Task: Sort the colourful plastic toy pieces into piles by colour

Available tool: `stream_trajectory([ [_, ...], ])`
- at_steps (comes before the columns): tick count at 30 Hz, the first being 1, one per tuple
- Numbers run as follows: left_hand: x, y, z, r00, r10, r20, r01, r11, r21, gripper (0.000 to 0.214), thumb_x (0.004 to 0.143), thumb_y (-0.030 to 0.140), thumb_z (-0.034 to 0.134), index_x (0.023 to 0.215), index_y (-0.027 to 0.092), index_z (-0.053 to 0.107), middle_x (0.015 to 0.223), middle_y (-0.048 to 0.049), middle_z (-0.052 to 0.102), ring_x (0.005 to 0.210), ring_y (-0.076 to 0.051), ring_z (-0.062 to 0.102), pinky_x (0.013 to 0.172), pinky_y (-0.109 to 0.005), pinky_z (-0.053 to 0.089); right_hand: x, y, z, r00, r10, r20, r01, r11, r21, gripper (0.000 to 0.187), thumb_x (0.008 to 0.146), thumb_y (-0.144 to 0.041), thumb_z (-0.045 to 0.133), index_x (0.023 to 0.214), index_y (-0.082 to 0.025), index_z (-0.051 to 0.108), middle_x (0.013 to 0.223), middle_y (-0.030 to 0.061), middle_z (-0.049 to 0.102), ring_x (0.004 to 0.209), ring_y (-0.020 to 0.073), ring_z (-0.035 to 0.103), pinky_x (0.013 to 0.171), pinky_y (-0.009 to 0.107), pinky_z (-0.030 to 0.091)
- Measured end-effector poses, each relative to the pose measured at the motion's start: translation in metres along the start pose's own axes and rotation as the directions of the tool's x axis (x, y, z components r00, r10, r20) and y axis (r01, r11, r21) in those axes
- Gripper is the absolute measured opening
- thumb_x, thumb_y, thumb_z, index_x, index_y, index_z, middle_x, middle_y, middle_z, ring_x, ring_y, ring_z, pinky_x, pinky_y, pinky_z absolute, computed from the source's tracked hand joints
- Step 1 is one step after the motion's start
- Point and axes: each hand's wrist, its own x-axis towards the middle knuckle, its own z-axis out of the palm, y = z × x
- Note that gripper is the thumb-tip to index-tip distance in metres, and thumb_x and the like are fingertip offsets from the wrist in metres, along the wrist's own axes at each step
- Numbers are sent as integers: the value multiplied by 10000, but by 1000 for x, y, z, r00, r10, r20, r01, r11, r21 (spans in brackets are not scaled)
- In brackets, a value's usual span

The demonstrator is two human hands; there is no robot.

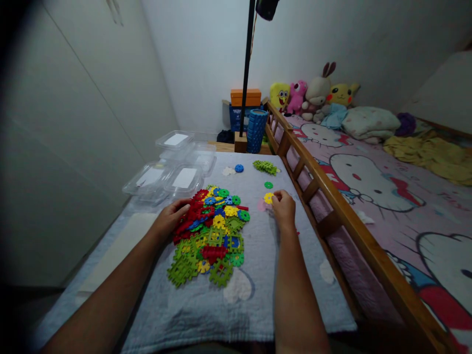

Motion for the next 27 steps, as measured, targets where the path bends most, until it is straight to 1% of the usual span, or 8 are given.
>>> stream_trajectory([
  [3,0,-3,2,999,36,-29,-35,999,37,589,759,613,693,1157,178,708,1104,-93,751,1009,-276,679,912,-408,532,4,16,-10,997,34,-62,-41,992,-120,181,723,-272,564,813,-179,689,770,67,708,721,216,639,674,305,443],
  [7,-3,-4,5,995,75,-69,-71,995,68,550,782,586,674,1151,179,710,1122,-95,748,1041,-273,672,943,-404,521,4,30,-11,995,23,-96,-48,964,-263,148,734,-258,574,792,-196,695,792,76,728,743,224,639,678,310,421],
  [14,-8,4,7,991,81,-111,-76,996,50,518,747,576,707,1086,186,739,1013,-76,761,983,-271,678,892,-389,539,7,37,-7,991,38,-128,-89,902,-423,175,767,-232,574,850,-197,724,872,103,745,816,244,636,757,339,418],
  [18,-10,5,7,990,87,-115,-80,995,62,512,757,576,696,1087,187,740,997,-72,761,953,-263,679,868,-379,543,9,38,-9,987,52,-150,-114,889,-443,208,780,-236,580,914,-185,731,938,122,743,872,259,626,815,360,421],
  [20,-10,5,8,989,81,-121,-74,996,59,521,750,581,699,1088,188,741,982,-70,762,927,-257,679,849,-373,547,8,34,-7,988,1,-154,-65,910,-411,203,790,-253,576,909,-175,722,956,126,737,890,255,618,851,366,423],
  [23,-10,5,8,989,69,-134,-63,997,46,534,730,583,710,1081,181,744,952,-66,761,892,-250,680,829,-368,551,1,18,5,986,-136,-94,106,956,-273,193,805,-260,558,895,-171,704,958,116,726,905,241,610,879,359,433],
  [25,-10,6,8,988,70,-137,-65,997,40,529,729,580,709,1072,180,746,942,-62,761,882,-246,681,824,-366,551,-8,3,20,975,-220,39,223,965,-137,174,815,-247,551,879,-185,700,930,90,720,887,226,613,860,341,449],
  [27,-10,6,7,988,78,-135,-73,997,37,520,737,580,703,1071,183,747,945,-62,762,884,-246,682,822,-364,551,-19,-11,37,937,-293,192,308,950,-53,149,826,-233,564,860,-201,706,915,70,716,881,215,612,861,331,450],
])
